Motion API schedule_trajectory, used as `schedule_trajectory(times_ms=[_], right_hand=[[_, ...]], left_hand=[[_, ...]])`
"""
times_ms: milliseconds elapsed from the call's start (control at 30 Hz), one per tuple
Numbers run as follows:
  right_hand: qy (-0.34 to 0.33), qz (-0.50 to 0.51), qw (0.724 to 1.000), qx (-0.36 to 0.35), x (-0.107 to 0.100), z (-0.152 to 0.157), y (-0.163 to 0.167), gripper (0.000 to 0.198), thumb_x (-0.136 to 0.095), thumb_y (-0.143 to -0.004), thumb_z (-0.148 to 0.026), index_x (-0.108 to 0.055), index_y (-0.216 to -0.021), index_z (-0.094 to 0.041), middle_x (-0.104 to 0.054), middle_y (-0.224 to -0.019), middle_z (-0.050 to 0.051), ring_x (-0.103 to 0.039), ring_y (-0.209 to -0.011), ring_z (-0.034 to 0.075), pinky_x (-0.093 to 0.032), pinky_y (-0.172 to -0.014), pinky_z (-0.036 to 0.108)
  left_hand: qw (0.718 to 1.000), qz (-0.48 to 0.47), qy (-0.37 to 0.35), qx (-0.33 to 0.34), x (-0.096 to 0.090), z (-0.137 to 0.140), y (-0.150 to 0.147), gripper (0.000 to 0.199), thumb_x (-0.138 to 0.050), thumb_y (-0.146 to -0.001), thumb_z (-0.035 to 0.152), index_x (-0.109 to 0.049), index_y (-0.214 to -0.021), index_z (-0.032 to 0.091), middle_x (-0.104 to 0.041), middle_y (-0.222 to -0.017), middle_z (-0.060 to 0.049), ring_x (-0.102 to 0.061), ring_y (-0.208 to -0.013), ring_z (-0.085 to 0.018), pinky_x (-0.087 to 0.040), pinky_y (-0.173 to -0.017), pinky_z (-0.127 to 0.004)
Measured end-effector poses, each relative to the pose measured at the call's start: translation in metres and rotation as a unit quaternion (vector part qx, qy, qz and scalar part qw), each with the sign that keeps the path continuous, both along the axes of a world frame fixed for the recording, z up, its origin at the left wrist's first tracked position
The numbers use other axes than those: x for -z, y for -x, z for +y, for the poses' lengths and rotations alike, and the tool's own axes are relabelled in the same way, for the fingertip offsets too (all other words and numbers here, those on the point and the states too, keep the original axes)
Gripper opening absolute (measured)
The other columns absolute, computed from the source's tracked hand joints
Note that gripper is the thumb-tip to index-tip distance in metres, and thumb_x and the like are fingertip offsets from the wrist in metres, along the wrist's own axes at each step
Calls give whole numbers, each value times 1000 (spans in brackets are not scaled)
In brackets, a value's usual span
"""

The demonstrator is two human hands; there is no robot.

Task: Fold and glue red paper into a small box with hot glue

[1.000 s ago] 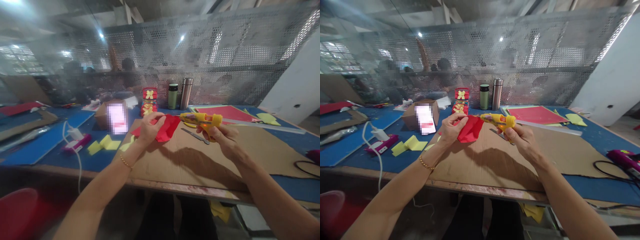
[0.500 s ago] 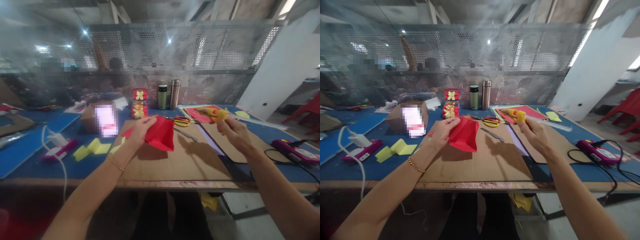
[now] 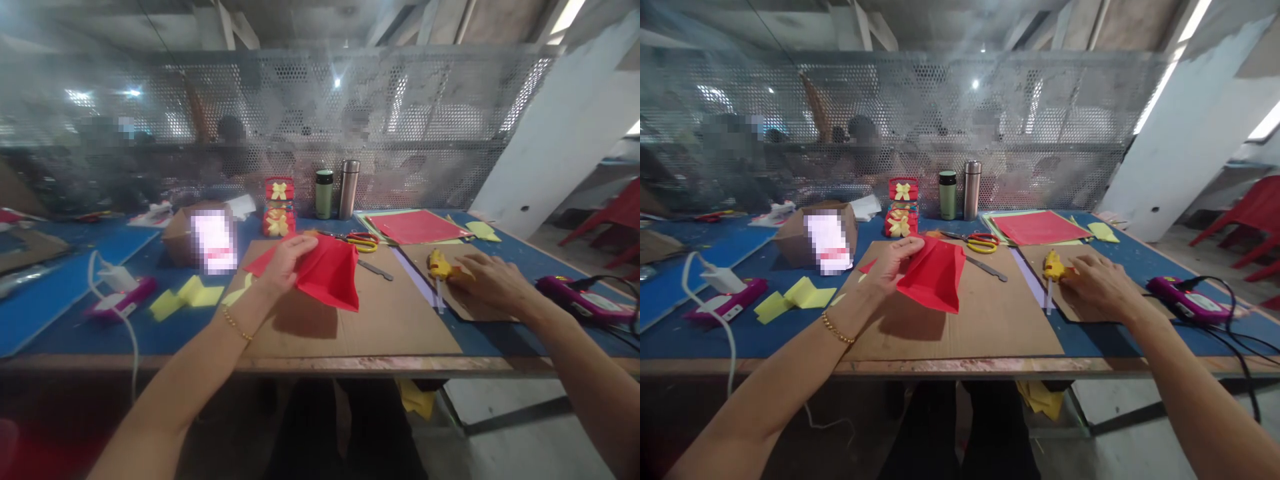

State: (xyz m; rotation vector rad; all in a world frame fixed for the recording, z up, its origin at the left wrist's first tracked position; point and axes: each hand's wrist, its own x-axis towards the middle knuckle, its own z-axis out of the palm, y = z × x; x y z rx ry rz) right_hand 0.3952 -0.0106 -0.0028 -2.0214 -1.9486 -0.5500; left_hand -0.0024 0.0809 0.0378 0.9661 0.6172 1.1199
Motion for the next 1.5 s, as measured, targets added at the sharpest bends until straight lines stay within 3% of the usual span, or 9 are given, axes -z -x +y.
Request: schedule_trajectory(times_ms=[100,200,333,433,567,900,1200,1400,1500], right_hand=[[-30,53,996,-62,-22,2,40,33,-54,-95,-33,-73,-116,-17,-73,-124,21,-67,-112,36,-51,-89,48],[19,211,956,-201,-42,14,95,41,-51,-98,-45,-73,-122,-20,-78,-111,14,-73,-91,26,-57,-80,39],[102,347,873,-328,-57,42,149,41,-61,-92,-52,-76,-116,-22,-78,-119,11,-72,-101,25,-57,-84,37],[163,437,807,-362,-58,60,163,43,-69,-85,-61,-77,-95,-20,-79,-96,9,-71,-89,22,-57,-80,36],[158,515,768,-346,-49,66,166,47,-76,-78,-65,-69,-74,-19,-69,-71,3,-61,-69,15,-50,-66,30],[170,522,756,-355,-40,55,165,46,-74,-80,-63,-68,-72,-18,-66,-69,2,-57,-64,13,-47,-61,28],[167,546,727,-381,-25,61,164,35,-77,-78,-41,-76,-106,-20,-76,-90,5,-68,-77,17,-54,-69,31],[100,539,749,-372,-13,65,169,31,-70,-88,-38,-71,-112,-20,-66,-72,-1,-61,-63,14,-51,-62,30],[62,547,748,-371,-8,68,171,32,-68,-90,-41,-67,-115,-20,-63,-72,-2,-60,-63,13,-50,-62,30]], left_hand=[[1000,3,0,10,-1,-3,-2,19,-90,-62,20,-73,-70,16,-72,-68,1,-67,-66,-12,-54,-70,-24],[1000,21,-6,4,-4,-7,-4,19,-89,-62,20,-72,-69,17,-71,-66,2,-66,-64,-11,-54,-71,-25],[998,32,-42,-22,-4,-8,-3,24,-91,-60,26,-70,-68,18,-69,-66,4,-63,-64,-11,-53,-70,-25],[993,58,-91,-44,2,-5,0,23,-90,-65,32,-70,-68,20,-70,-70,2,-62,-66,-12,-52,-68,-25],[984,114,-130,-54,10,-2,0,21,-84,-76,39,-76,-79,21,-75,-81,-2,-64,-71,-15,-50,-67,-28],[969,179,-155,-71,6,1,-2,20,-85,-71,35,-75,-66,18,-72,-71,-2,-59,-69,-14,-50,-70,-29],[957,224,-152,-103,11,9,1,19,-82,-76,34,-75,-67,19,-70,-70,-3,-58,-69,-16,-47,-66,-28],[896,248,-284,-235,-3,2,0,19,-83,-79,30,-78,-94,21,-73,-116,-12,-59,-122,-29,-44,-106,-38],[856,273,-365,-243,-7,-6,-2,21,-79,-83,29,-77,-103,22,-70,-122,-12,-55,-126,-29,-36,-116,-40]])
